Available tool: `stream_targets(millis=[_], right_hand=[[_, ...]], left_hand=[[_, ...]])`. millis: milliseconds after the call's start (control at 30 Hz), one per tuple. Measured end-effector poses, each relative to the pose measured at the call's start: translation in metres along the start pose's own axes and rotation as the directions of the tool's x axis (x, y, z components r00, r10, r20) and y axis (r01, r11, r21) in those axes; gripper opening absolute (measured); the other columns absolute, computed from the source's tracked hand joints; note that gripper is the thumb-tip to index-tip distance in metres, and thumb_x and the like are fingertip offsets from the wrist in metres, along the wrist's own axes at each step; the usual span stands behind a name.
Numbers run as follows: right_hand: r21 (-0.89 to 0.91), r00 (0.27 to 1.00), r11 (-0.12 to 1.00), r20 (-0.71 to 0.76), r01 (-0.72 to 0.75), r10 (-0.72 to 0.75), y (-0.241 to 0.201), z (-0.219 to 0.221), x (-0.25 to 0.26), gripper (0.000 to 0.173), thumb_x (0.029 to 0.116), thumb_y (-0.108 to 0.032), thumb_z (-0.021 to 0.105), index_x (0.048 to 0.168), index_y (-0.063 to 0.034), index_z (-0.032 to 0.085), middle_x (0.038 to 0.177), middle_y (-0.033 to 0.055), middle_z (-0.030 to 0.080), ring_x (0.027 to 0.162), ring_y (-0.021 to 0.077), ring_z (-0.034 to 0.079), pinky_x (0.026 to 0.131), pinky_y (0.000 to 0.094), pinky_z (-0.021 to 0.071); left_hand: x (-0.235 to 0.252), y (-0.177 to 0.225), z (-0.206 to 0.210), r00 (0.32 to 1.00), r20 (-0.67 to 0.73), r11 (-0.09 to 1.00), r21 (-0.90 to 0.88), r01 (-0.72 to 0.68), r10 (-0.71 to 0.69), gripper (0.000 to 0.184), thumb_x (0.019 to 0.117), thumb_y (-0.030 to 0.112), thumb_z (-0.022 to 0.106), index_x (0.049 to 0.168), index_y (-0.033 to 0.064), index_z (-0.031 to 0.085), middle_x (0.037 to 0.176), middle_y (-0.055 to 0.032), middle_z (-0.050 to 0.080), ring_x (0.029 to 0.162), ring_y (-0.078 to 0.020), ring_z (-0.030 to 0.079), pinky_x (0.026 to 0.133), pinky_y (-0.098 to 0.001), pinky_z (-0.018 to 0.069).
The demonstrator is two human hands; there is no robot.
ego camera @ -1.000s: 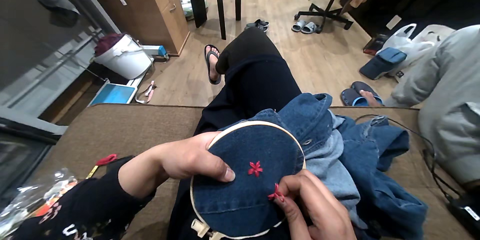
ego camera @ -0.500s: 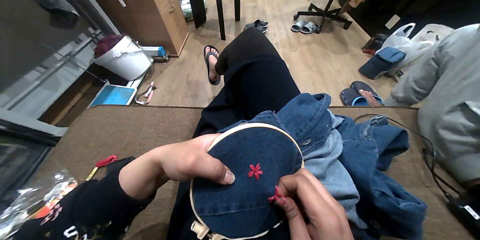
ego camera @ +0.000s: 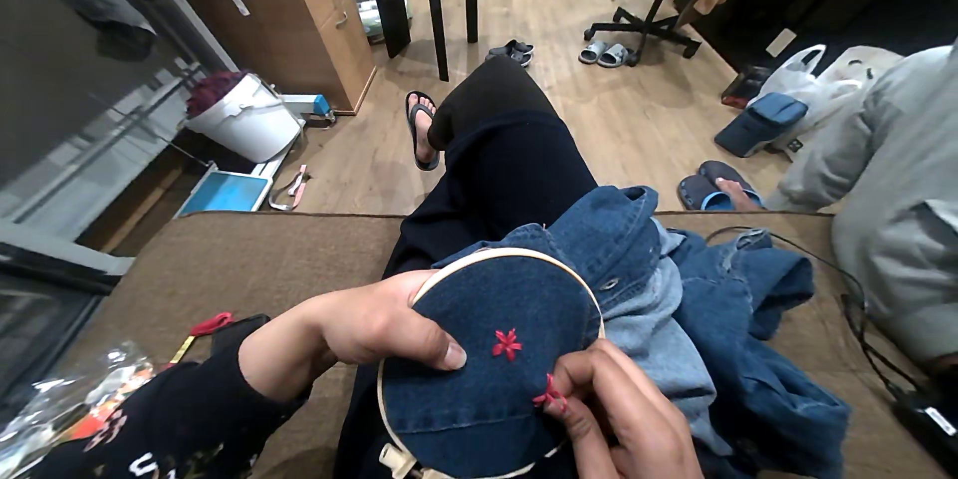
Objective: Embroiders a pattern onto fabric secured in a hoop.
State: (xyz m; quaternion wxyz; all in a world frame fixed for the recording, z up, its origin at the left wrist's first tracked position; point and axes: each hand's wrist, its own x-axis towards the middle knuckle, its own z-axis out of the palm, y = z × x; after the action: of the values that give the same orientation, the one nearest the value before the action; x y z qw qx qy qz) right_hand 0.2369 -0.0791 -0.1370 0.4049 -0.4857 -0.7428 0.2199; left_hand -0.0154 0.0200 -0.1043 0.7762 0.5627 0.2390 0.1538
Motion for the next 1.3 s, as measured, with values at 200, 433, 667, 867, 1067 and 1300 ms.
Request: stream_targets(millis=[200,433,667,867,1067,1300], right_hand=[[0.047,1.0,0.999,-0.023,0.006,-0.004,0.001,0.001,0.0,0.016,0.0995,-0.022,0.066,0.093,-0.0068,0.066,0.082,0.0043,0.064,0.076,0.01,0.061,0.072,0.0241,0.0497],[0.233,1.0,0.972,-0.002,-0.011,0.012,0.003,-0.005,0.004,0.027,0.097,-0.026,0.072,0.103,-0.0011,0.061,0.084,0.0046,0.067,0.066,0.0025,0.057,0.06,0.0163,0.0481],[0.026,0.967,0.967,0.045,0.252,-0.252,0.017,-0.03,0.024,0.016,0.1042,-0.018,0.06,0.112,-0.0067,0.068,0.1,0.0079,0.068,0.091,0.0082,0.064,0.081,0.0179,0.0525],[-0.065,0.896,0.906,0.198,0.418,-0.398,0.02,-0.029,0.042,0.013,0.1056,-0.024,0.058,0.106,-0.0173,0.069,0.096,0.0035,0.066,0.094,0.0138,0.063,0.081,0.0246,0.051],[-0.026,0.876,0.902,0.254,0.431,-0.411,0.014,-0.031,0.052,0.019,0.1066,-0.028,0.055,0.101,-0.0122,0.065,0.095,0.0035,0.066,0.091,0.013,0.063,0.079,0.0248,0.0519],[0.087,0.845,0.892,0.29,0.444,-0.449,0.012,-0.034,0.067,0.013,0.1054,-0.021,0.056,0.107,-0.0095,0.062,0.092,0.0011,0.066,0.084,0.0071,0.063,0.075,0.0204,0.0529]], left_hand=[[-0.001,-0.001,-0.001,1.0,-0.016,1.0,0.012,-0.001,0.001,0.026,0.0867,0.012,0.068,0.109,0.0253,0.071,0.097,0.0083,0.077,0.087,0.0003,0.072,0.077,-0.0207,0.0613],[0.0,-0.001,-0.001,0.997,-0.081,0.999,-0.041,0.015,-0.018,0.026,0.0849,0.01,0.069,0.106,0.0248,0.073,0.095,0.0061,0.077,0.084,-0.0008,0.072,0.075,-0.0213,0.0616],[0.005,-0.011,-0.01,0.997,-0.075,0.99,-0.139,-0.033,0.023,0.03,0.0854,0.006,0.067,0.11,0.0213,0.074,0.096,0.002,0.078,0.084,-0.0032,0.073,0.075,-0.0233,0.0623],[0.006,-0.002,-0.003,0.989,-0.147,0.995,-0.095,0.008,-0.022,0.028,0.082,0.004,0.064,0.103,0.0205,0.072,0.09,0.0036,0.077,0.079,-0.0019,0.072,0.072,-0.0219,0.0614],[0.005,0.004,0.0,0.991,-0.129,0.998,-0.068,0.017,-0.026,0.029,0.0831,0.003,0.062,0.105,0.02,0.072,0.091,0.0034,0.077,0.08,-0.0022,0.072,0.071,-0.0222,0.0616],[0.008,0.006,-0.001,0.995,-0.098,0.999,-0.054,-0.002,-0.004,0.031,0.0828,0.001,0.062,0.107,0.0185,0.072,0.092,0.0031,0.077,0.08,-0.002,0.072,0.071,-0.0216,0.0614]])
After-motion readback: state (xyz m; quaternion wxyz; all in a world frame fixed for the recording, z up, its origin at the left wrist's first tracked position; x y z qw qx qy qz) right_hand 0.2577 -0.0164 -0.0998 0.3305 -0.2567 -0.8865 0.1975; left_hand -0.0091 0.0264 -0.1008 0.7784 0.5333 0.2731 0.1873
